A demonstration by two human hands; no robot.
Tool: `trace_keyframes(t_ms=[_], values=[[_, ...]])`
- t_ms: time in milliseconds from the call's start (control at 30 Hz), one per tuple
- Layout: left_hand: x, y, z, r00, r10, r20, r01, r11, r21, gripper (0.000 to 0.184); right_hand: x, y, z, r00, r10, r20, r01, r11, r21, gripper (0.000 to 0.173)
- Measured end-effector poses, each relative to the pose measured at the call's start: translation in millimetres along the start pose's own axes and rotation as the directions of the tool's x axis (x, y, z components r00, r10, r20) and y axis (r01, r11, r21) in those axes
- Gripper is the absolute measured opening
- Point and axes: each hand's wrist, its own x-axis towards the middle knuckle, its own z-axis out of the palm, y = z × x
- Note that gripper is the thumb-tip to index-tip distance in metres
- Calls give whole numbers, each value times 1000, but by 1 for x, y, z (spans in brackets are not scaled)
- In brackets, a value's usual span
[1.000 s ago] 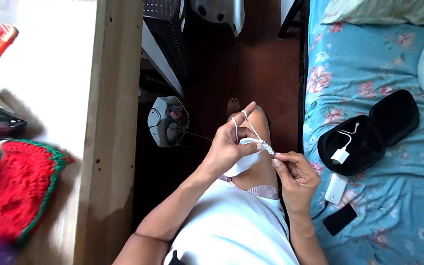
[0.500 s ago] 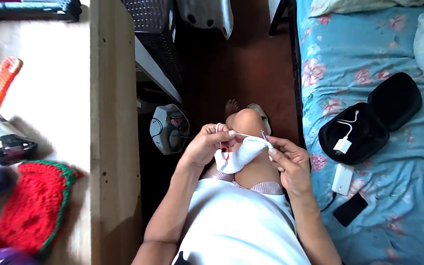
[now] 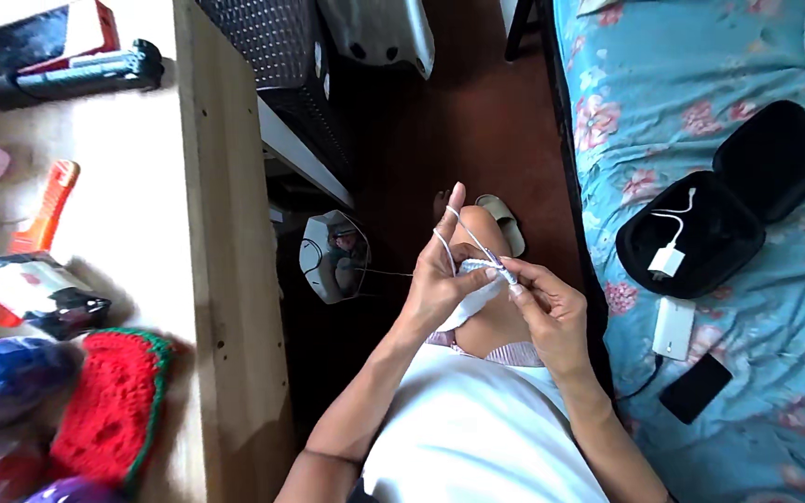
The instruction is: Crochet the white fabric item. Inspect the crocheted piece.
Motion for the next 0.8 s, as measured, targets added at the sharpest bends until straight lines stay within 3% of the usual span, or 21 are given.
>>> trace_keyframes(t_ms=[133,200,267,333,400,467,533,633,700,800], values=[[-3,-4,12,990,111,-92,-99,987,130,103,0,2,-4,981,-195,-15,179,925,-335,28],[-6,-18,16,937,339,-80,-306,910,279,94,2,-2,-5,956,-293,9,260,831,-491,29],[-9,-34,19,834,547,-69,-476,778,410,79,3,-8,-3,949,-315,20,276,799,-535,29],[-11,-43,21,756,650,-80,-557,702,444,66,4,-14,-1,975,-224,-2,203,889,-410,28],[-13,-42,25,728,678,-101,-594,698,401,63,6,-20,-3,1000,-5,10,5,1000,-20,26],[-14,-37,30,747,647,-152,-587,749,307,65,10,-23,-5,976,208,70,-220,904,366,29],[-14,-32,33,790,577,-206,-542,815,205,70,9,-20,-5,969,237,72,-244,861,446,30],[-13,-23,35,849,449,-278,-451,891,62,80,-1,-15,-1,996,40,-78,-30,991,133,25],[-10,-20,35,861,413,-297,-425,905,27,80,-5,-8,3,982,-120,-145,110,991,-78,17],[-9,-20,35,869,390,-303,-404,914,17,76,-8,-2,5,950,-258,-174,193,928,-319,12]])
